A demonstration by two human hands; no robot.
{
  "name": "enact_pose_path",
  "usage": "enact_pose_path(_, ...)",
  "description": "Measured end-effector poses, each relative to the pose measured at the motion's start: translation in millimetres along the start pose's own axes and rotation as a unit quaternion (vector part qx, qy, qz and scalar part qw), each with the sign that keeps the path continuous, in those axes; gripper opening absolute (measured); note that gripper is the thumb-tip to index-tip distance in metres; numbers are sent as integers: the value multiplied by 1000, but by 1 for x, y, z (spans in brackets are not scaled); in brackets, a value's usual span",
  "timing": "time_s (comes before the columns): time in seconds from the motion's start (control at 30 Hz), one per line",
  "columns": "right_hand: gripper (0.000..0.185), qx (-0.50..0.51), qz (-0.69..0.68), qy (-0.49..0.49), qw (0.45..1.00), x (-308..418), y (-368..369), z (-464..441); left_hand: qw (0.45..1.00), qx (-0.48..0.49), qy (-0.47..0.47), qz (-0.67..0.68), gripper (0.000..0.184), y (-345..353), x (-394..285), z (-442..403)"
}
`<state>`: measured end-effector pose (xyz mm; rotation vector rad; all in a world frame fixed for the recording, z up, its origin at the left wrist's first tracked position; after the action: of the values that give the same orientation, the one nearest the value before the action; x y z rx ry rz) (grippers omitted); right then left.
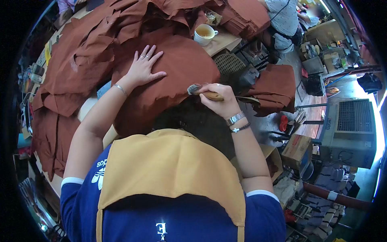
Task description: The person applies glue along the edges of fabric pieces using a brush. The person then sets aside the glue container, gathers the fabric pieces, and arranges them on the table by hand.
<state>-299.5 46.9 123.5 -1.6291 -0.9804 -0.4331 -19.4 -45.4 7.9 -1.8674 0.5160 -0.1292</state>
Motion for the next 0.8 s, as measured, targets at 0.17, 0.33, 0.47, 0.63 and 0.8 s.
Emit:
enact_pose_path(0.17,12,-28,120,-12,992,-12,-47,5,998,18,53,-4,92,11,-13,-29)
enact_pose_path(0.33,13,-10,-11,-36,999,-1,-3,4,995,32,95,2,91,21,-19,-55)
enact_pose_path(0.47,11,-46,129,-27,990,-17,-42,7,991,37,132,2,89,25,-22,-75)
enact_pose_path(0.63,15,0,31,-85,996,6,4,7,989,-18,148,20,81,13,-30,-75)
enact_pose_path(0.8,15,-13,32,-82,996,0,5,4,997,22,-22,67,77,-31,-36,52)
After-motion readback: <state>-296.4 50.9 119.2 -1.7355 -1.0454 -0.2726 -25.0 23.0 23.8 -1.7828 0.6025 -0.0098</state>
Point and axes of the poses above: each hand's wrist, its own z-axis away from the middle knuckle, its own y-axis out of the palm, x = y × z, the point moved 5 cm from there along -z, towards the middle knuckle, and after that the axes turned 12 degrees about -x, right-handed, at the moved point
